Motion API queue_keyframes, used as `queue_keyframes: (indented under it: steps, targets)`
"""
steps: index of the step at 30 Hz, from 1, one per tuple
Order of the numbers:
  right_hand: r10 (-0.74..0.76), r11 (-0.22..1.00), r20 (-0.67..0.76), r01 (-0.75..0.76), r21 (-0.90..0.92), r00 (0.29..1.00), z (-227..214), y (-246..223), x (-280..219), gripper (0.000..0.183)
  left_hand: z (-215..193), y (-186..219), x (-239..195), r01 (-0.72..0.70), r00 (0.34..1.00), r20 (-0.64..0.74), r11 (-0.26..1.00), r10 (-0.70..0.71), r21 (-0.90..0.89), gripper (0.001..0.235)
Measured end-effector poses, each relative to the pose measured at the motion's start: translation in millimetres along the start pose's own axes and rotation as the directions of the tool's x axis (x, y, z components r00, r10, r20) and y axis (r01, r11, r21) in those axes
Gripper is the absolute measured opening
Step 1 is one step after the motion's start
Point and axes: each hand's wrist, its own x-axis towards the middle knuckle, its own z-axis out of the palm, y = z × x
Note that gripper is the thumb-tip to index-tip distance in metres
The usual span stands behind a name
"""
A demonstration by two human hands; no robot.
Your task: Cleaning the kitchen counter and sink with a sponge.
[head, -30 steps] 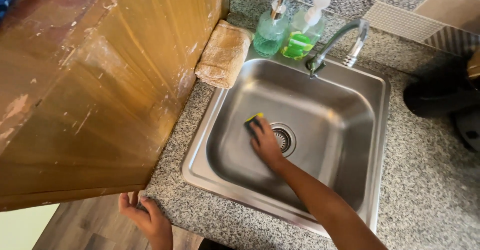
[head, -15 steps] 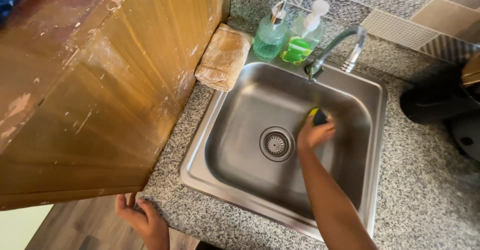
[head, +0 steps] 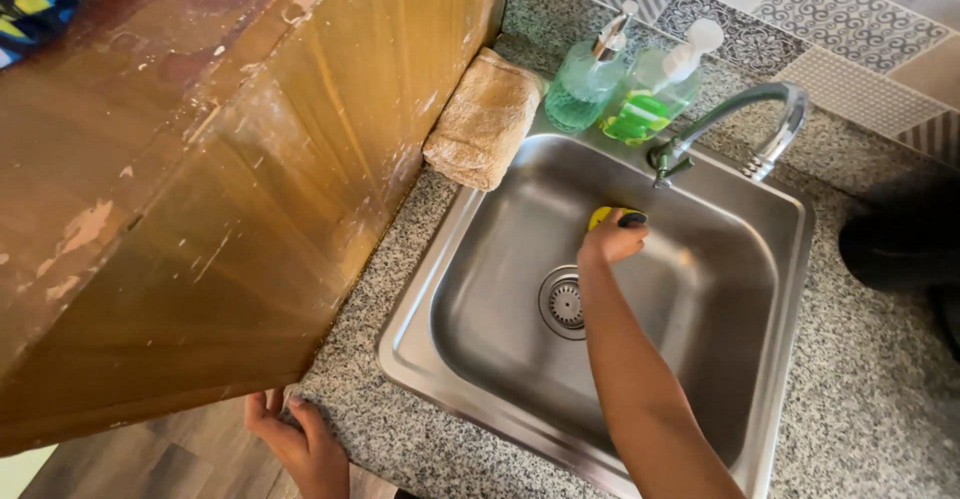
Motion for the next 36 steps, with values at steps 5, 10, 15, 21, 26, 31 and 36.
queue_keyframes:
  steps: [5, 10, 15, 21, 26, 31, 36]
  targets:
    - [-0.052, 0.998, -0.04, 0.053, 0.035, 0.998, 30.7, 1.3, -21.5, 0.034, 0.0, -6.0, 0.9, 0.011, 1.0, 0.004, 1.0, -0.011, -0.027, 0.048]
    - [-0.072, 0.992, 0.12, 0.059, 0.111, 0.99, 29.2, -14.5, -53.8, 0.03, 0.1, -15.1, -1.2, 0.032, 0.999, 0.0, 0.998, -0.032, -0.046, 0.048]
    - [-0.25, 0.963, 0.135, 0.231, 0.14, 0.959, 43.8, -5.2, -68.8, 0.02, 0.3, -11.1, -1.2, -0.01, 1.0, 0.0, 0.998, 0.01, -0.057, 0.047]
    - [-0.339, 0.939, 0.335, 0.293, 0.179, 0.879, 67.9, 1.9, -84.8, 0.016, 1.1, -0.9, 0.6, -0.039, 0.999, -0.014, 0.997, 0.039, -0.07, 0.048]
    - [-0.187, 0.98, 0.669, 0.086, 0.181, 0.719, 50.5, -25.6, -108.4, 0.012, -0.5, -9.2, -2.3, 0.009, 1.0, -0.023, 0.998, -0.01, -0.07, 0.05]
    - [0.089, 0.523, 0.9, -0.789, 0.322, 0.426, 47.2, -24.2, -96.7, 0.018, -3.5, -5.3, -2.3, 0.01, 1.0, -0.001, 0.995, -0.011, -0.102, 0.052]
    - [0.391, 0.368, 0.838, -0.899, 0.237, 0.381, 7.6, -103.1, -130.5, 0.046, -3.7, -10.3, -2.0, 0.025, 1.0, -0.002, 0.997, -0.026, -0.079, 0.051]
